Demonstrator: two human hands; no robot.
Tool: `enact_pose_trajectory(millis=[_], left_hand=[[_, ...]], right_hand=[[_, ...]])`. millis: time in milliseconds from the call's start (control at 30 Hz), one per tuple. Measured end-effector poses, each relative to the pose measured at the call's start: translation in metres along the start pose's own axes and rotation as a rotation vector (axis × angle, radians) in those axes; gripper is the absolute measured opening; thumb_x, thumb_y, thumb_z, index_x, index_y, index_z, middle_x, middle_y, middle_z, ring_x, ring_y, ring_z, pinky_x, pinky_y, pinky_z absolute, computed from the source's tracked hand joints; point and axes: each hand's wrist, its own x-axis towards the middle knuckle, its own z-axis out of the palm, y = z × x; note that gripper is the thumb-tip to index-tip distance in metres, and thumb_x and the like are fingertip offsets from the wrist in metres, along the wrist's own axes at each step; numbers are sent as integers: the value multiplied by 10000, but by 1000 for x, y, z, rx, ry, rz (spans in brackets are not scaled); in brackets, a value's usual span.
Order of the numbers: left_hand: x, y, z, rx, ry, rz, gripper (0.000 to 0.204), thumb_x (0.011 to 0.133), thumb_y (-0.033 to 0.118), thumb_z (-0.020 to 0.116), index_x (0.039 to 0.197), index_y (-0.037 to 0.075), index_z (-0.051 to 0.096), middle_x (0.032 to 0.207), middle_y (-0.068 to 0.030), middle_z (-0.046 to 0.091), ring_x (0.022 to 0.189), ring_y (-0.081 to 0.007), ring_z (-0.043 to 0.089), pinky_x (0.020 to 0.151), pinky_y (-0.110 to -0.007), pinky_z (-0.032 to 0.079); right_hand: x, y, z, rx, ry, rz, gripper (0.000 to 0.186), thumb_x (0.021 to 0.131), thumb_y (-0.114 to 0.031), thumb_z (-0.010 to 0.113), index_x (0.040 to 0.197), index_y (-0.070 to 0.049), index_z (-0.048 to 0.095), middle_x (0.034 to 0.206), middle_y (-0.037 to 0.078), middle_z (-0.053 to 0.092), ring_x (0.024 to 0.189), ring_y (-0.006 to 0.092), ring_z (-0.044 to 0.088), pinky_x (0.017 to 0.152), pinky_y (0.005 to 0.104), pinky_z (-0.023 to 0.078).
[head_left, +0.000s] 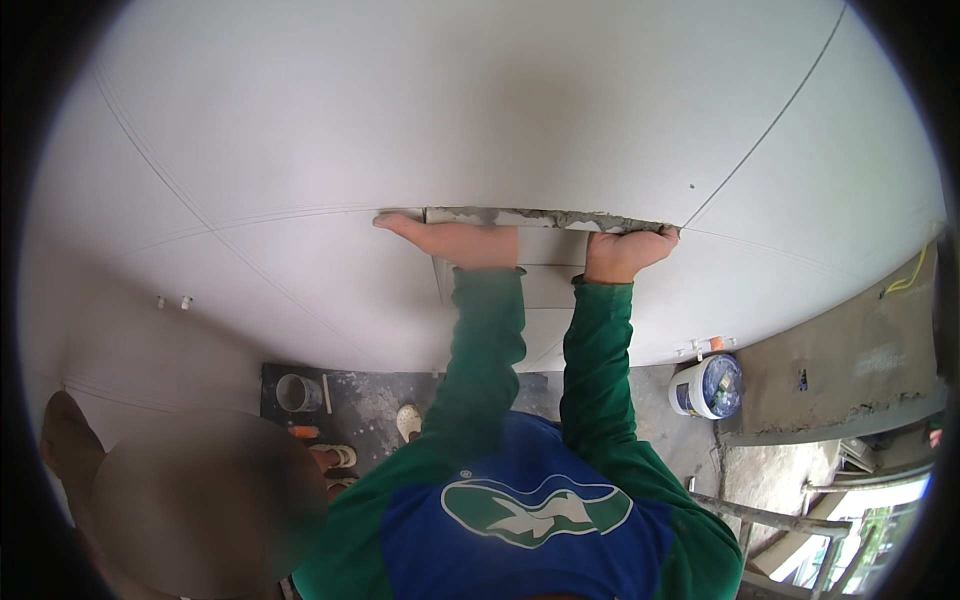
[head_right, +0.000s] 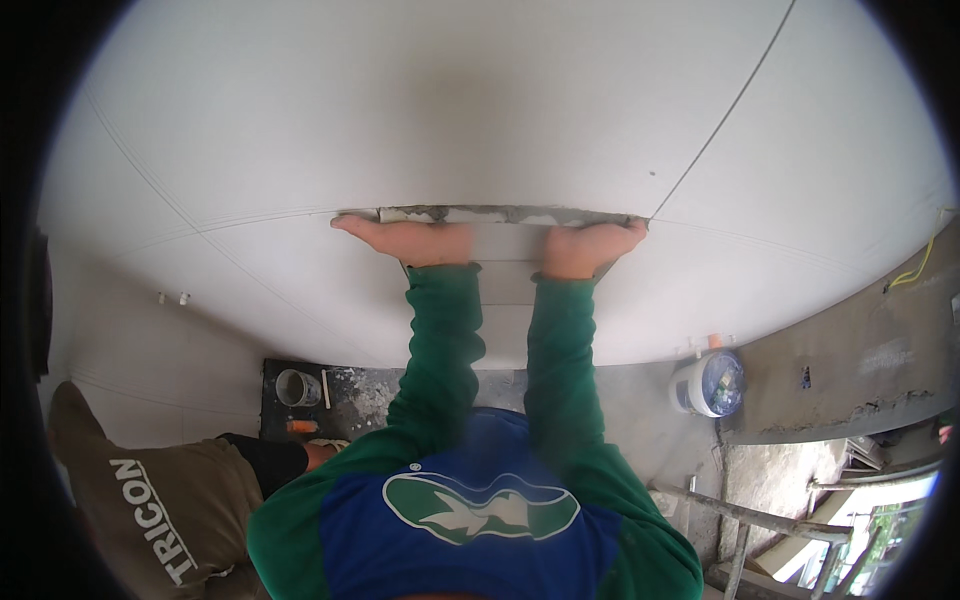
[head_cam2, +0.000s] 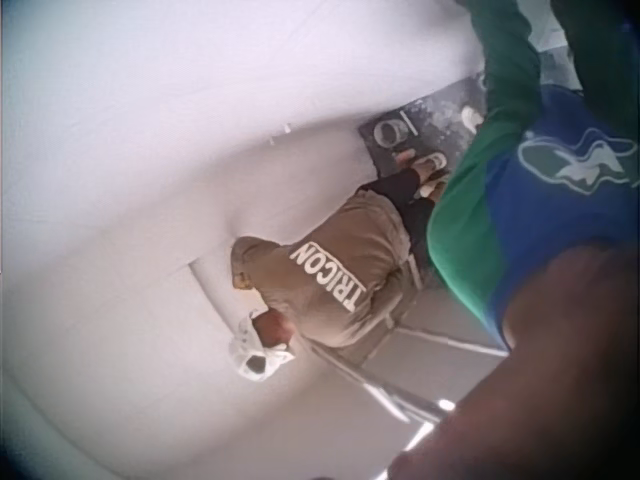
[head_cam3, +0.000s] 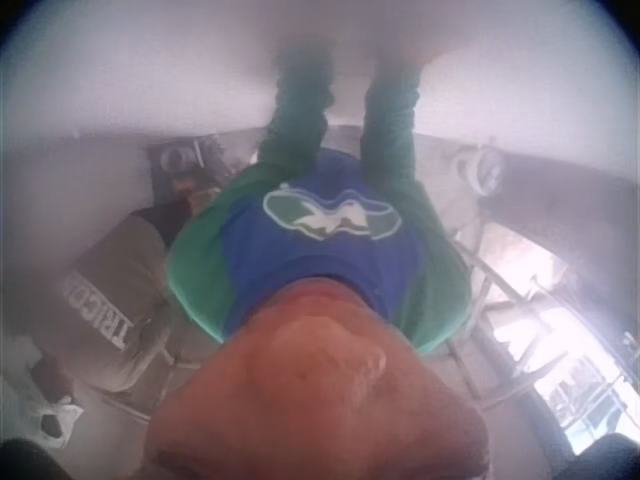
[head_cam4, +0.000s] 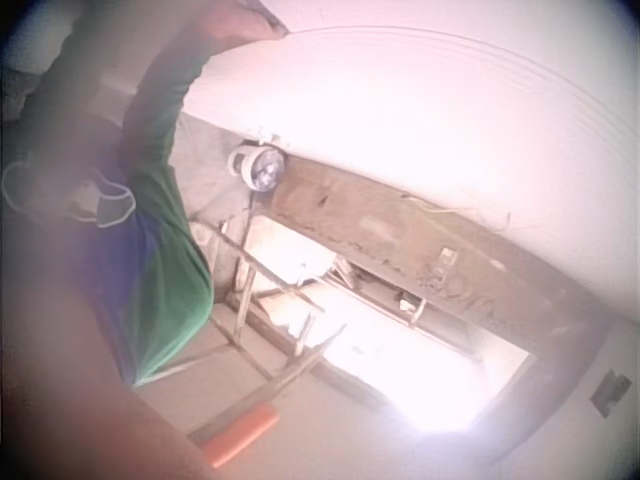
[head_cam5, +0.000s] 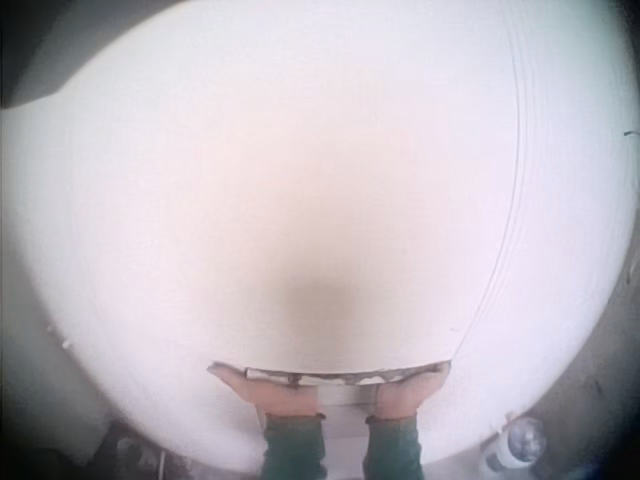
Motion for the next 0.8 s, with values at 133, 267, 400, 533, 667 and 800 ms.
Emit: enact_pose_trajectory(millis=[133, 267, 400, 533, 667, 800], left_hand=[[13, -5, -11, 57, -22, 24, 809, 920, 639, 354, 1463, 49, 246, 1476, -109, 285, 1305, -262, 338, 1076, -377, 310], [11, -6, -12, 75, -38, 26, 828, 912, 650, 354, 1470, 52, 225, 1490, -112, 257, 1324, -268, 309, 1090, -381, 287], [4, -7, -8, 88, -45, 37, 848, 904, 662, 354, 1476, 54, 205, 1504, -115, 230, 1343, -274, 281, 1103, -385, 264], [4, -3, -6, 98, -60, 31, 868, 895, 673, 354, 1483, 57, 185, 1518, -118, 202, 1362, -280, 252, 1116, -389, 241], [3, -6, -5, 82, -76, -12, 889, 887, 685, 354, 1490, 60, 165, 1533, -121, 174, 1381, -286, 223, 1129, -394, 218], [1, -6, -5, 86, -79, -7, 897, 886, 690, 352, 1493, 59, 158, 1538, -123, 163, 1387, -283, 214, 1137, -396, 204]], right_hand=[[-5, -1, 4, 14, 26, 40, 460, 909, -355, 323, 1203, -59, 516, 1241, 79, 522, 1128, 241, 479, 982, 405, 393], [-2, -3, 0, 40, -13, 36, 448, 907, -344, 330, 1195, -53, 513, 1236, 78, 519, 1109, 237, 481, 978, 397, 392], [8, -3, -7, 23, -17, 6, 438, 909, -329, 337, 1199, -47, 505, 1241, 80, 508, 1105, 234, 479, 970, 385, 393], [1, -1, -4, 43, 41, 16, 442, 917, -336, 341, 1220, -50, 487, 1242, 76, 503, 1105, 225, 473, 956, 371, 395], [12, -3, -11, 18, 25, -16, 444, 919, -348, 342, 1240, -74, 481, 1250, 67, 501, 1108, 225, 468, 946, 376, 399], [-12, -7, 13, -31, 138, 55, 441, 921, -361, 337, 1235, -96, 496, 1247, 48, 509, 1105, 227, 477, 934, 402, 408]])
